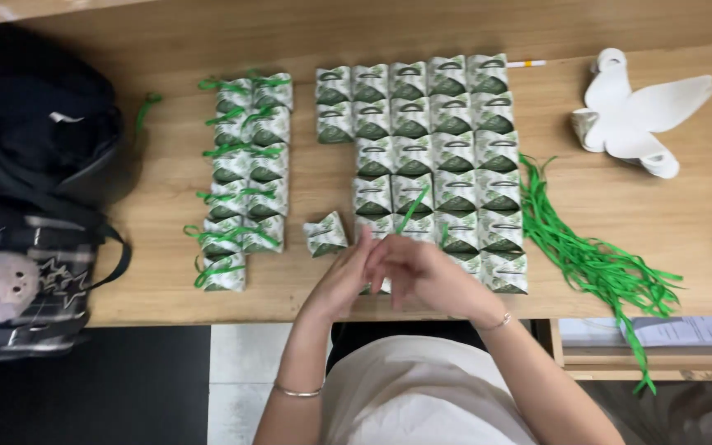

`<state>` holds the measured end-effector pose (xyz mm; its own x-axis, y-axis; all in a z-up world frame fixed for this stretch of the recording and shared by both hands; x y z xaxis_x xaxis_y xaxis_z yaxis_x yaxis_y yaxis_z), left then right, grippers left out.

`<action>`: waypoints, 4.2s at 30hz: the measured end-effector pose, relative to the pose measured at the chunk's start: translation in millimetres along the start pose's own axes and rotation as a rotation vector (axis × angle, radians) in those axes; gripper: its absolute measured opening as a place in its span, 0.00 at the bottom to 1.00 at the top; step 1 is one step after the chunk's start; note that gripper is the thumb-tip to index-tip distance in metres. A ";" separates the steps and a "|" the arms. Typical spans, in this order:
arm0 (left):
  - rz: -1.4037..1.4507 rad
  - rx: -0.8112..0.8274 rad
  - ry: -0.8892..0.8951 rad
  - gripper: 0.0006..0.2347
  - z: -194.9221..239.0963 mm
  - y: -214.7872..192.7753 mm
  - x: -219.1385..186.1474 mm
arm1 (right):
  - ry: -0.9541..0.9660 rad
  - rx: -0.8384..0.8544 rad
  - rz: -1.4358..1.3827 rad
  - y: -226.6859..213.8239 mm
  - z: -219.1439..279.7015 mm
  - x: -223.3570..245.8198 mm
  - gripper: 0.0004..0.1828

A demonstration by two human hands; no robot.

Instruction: Tying green ribbons around small gift boxes or wrapped packages.

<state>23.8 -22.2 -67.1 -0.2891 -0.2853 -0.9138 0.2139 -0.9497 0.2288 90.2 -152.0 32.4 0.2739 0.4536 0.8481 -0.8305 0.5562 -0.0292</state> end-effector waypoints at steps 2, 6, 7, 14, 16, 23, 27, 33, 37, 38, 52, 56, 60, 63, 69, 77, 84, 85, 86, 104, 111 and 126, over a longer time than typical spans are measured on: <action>0.203 -0.014 0.081 0.23 8.9 -7.4 -25.4 | -0.047 0.129 -0.051 34.5 -14.5 -11.5 0.08; 0.524 -0.150 0.182 0.13 18.2 -57.1 -22.6 | -0.013 0.267 -0.209 61.8 -23.8 -34.2 0.07; 0.526 -0.155 0.177 0.13 23.4 -63.9 -25.2 | -0.008 0.271 -0.210 64.8 -27.6 -32.2 0.07; -0.102 0.277 0.322 0.16 41.3 -44.8 -36.3 | -0.004 -0.153 -0.377 62.3 -49.8 -30.8 0.19; -0.176 0.362 0.362 0.17 46.2 -38.1 -31.4 | 0.033 -0.137 -0.662 67.0 -57.4 -41.6 0.19; -0.621 0.376 0.487 0.12 49.3 -61.6 -7.6 | 0.089 -0.310 -1.021 70.8 -70.9 -85.3 0.11; -1.001 -0.011 0.799 0.07 18.8 -107.6 -19.5 | 0.199 -0.646 -0.641 72.6 -84.6 -115.0 0.06; -0.987 0.055 0.791 0.10 -31.2 -135.3 18.9 | 0.181 -0.783 -0.354 77.5 -135.7 -150.1 0.06; -0.862 0.058 0.687 0.08 -27.4 -139.8 34.2 | 0.224 -0.819 -0.417 98.2 -150.3 -141.5 0.05; -0.770 0.051 0.657 0.08 -28.0 -142.7 44.1 | 0.234 -0.780 -0.392 104.1 -151.9 -139.8 0.04; -0.732 0.003 0.747 0.06 -14.4 -157.0 42.5 | 0.284 -0.265 -0.737 122.1 -158.3 -157.3 0.10; -0.617 0.071 0.722 0.04 -17.1 -161.0 45.2 | 0.309 -0.215 -0.766 121.5 -157.4 -159.2 0.10; -0.589 0.063 0.715 0.05 -14.5 -162.5 47.1 | 0.301 -0.195 -0.756 121.3 -158.5 -159.5 0.10; -0.697 0.055 0.743 0.04 -8.5 -155.6 33.3 | 0.284 -0.192 -0.743 122.1 -157.6 -156.2 0.10; -0.964 -0.012 0.715 0.04 -1.5 -154.0 10.1 | 0.280 -0.234 -0.671 117.1 -150.4 -150.1 0.13; -0.289 -0.041 0.331 0.05 -6.8 -194.5 -18.2 | 0.234 -0.304 -0.641 92.9 -108.7 -129.7 0.09; 0.470 0.140 0.265 0.04 -5.4 -169.4 -25.2 | 0.000 -0.175 -0.780 80.6 -81.7 -73.9 0.10; 0.470 0.141 0.267 0.04 -4.5 -166.3 -27.1 | -0.002 -0.175 -0.778 79.5 -80.6 -70.4 0.10; 0.454 0.143 0.276 0.06 -3.0 -163.8 -29.3 | -0.042 -0.144 -0.788 79.7 -79.7 -64.4 0.11; 0.010 0.142 0.513 0.10 5.7 -136.9 -38.1 | -0.143 -0.300 -0.620 84.5 -92.2 -42.2 0.08; -0.023 0.170 0.588 0.08 8.7 -133.2 -47.2 | -0.159 -0.290 -0.597 90.9 -93.6 -29.8 0.06; 0.055 0.119 0.676 0.09 3.8 -134.9 -48.9 | -0.155 -0.362 -0.491 92.4 -90.1 -23.8 0.08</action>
<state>5.6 119.4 -52.0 0.3729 -0.2270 -0.8997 0.0967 -0.9548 0.2810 50.6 -48.8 -38.1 0.4854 -0.0056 0.8743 -0.4020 0.8866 0.2288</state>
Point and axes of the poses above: each hand's wrist, its own z-axis away from the middle knuckle, its own y-axis out of the palm, x = y × z, the point moved 6 cm from there along -z, towards the middle knuckle, and after that the axes turned 15 degrees about y, right-handed, at the moved point
